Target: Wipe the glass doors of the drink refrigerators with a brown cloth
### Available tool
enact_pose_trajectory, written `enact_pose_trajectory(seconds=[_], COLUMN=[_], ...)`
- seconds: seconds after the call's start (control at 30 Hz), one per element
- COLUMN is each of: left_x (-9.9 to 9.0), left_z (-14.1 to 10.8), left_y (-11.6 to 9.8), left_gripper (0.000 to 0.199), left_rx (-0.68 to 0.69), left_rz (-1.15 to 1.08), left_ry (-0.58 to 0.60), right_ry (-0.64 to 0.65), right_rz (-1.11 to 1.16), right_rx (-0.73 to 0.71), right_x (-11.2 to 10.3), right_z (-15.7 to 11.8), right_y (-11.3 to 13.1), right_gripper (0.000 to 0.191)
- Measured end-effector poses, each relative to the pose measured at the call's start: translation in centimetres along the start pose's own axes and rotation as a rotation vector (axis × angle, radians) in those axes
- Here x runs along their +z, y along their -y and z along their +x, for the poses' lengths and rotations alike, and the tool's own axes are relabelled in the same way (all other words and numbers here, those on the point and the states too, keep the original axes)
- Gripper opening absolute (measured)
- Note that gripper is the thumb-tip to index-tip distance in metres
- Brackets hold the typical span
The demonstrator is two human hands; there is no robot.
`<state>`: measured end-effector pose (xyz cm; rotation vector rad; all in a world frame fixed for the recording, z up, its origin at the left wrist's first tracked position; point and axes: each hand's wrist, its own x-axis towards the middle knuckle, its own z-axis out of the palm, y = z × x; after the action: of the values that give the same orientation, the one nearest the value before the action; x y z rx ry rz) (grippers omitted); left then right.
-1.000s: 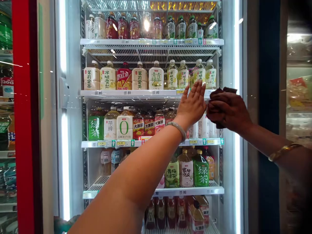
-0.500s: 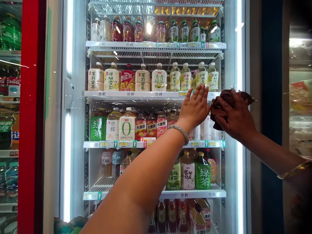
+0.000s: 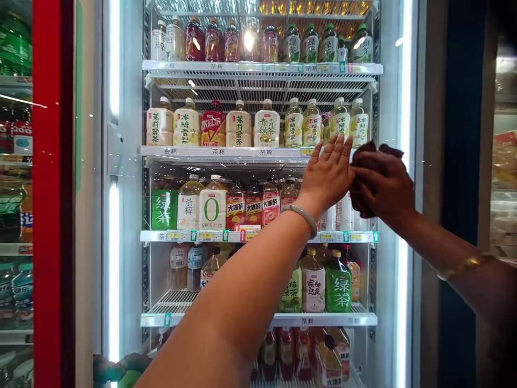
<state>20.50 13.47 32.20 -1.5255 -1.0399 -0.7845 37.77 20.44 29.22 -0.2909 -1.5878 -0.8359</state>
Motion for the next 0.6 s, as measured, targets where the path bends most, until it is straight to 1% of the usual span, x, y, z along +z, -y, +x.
enact_pose_trajectory(seconds=[0.03,0.07,0.1,0.17,0.2,0.23,0.27,0.3,0.33,0.4,0.43,0.47,0.5,0.53,0.57,0.6], left_x=[0.0,0.1,0.2,0.3,0.3,0.2,0.1,0.0,-0.1,-0.2,-0.1,0.0,0.2,0.4,0.6,0.8], left_z=[0.0,0.0,0.0,0.1,0.1,0.2,0.1,0.0,-0.1,-0.4,-0.6,-0.7,-0.8,-0.8,-0.8,-0.7], left_y=[0.0,-0.1,-0.1,-0.2,-0.2,-0.2,-0.2,-0.2,-0.2,-0.2,-0.2,-0.2,-0.2,-0.3,-0.3,-0.3], left_gripper=[0.064,0.064,0.065,0.065,0.065,0.065,0.065,0.065,0.064,0.064,0.064,0.064,0.063,0.063,0.063,0.062], left_rx=[0.008,0.014,0.017,0.008,0.002,-0.002,-0.007,-0.011,-0.012,-0.005,0.000,0.006,0.012,0.016,0.018,0.019], left_rz=[0.003,0.004,0.005,0.007,0.008,0.008,0.010,0.012,0.016,0.024,0.027,0.028,0.025,0.017,0.007,-0.004], left_ry=[0.005,0.010,0.013,0.014,0.012,0.010,0.009,0.008,0.006,-0.005,-0.016,-0.030,-0.043,-0.056,-0.067,-0.079], right_ry=[0.007,-0.019,-0.073,-0.218,-0.274,-0.304,-0.309,-0.287,-0.251,-0.164,-0.120,-0.075,-0.039,-0.036,-0.065,-0.128], right_rz=[0.001,-0.014,-0.045,-0.127,-0.160,-0.176,-0.176,-0.161,-0.130,-0.034,0.018,0.065,0.091,0.078,0.031,-0.041], right_rx=[0.002,0.064,0.174,0.444,0.549,0.601,0.588,0.519,0.410,0.119,-0.009,-0.097,-0.129,-0.078,0.042,0.201], right_x=[-0.5,-0.7,-0.7,0.0,0.6,1.2,1.7,2.0,2.1,1.7,1.3,0.9,0.6,0.5,0.6,1.0], right_z=[-0.7,-0.9,-0.6,1.2,2.4,3.4,4.1,4.4,4.1,2.5,1.5,0.6,0.1,0.1,0.5,1.3], right_y=[-0.7,-1.5,-2.4,-3.6,-3.6,-3.2,-2.4,-1.3,-0.2,1.4,1.6,1.3,0.7,-0.1,-0.9,-1.5], right_gripper=[0.029,0.029,0.030,0.034,0.036,0.037,0.036,0.035,0.032,0.028,0.026,0.024,0.023,0.022,0.021,0.021])
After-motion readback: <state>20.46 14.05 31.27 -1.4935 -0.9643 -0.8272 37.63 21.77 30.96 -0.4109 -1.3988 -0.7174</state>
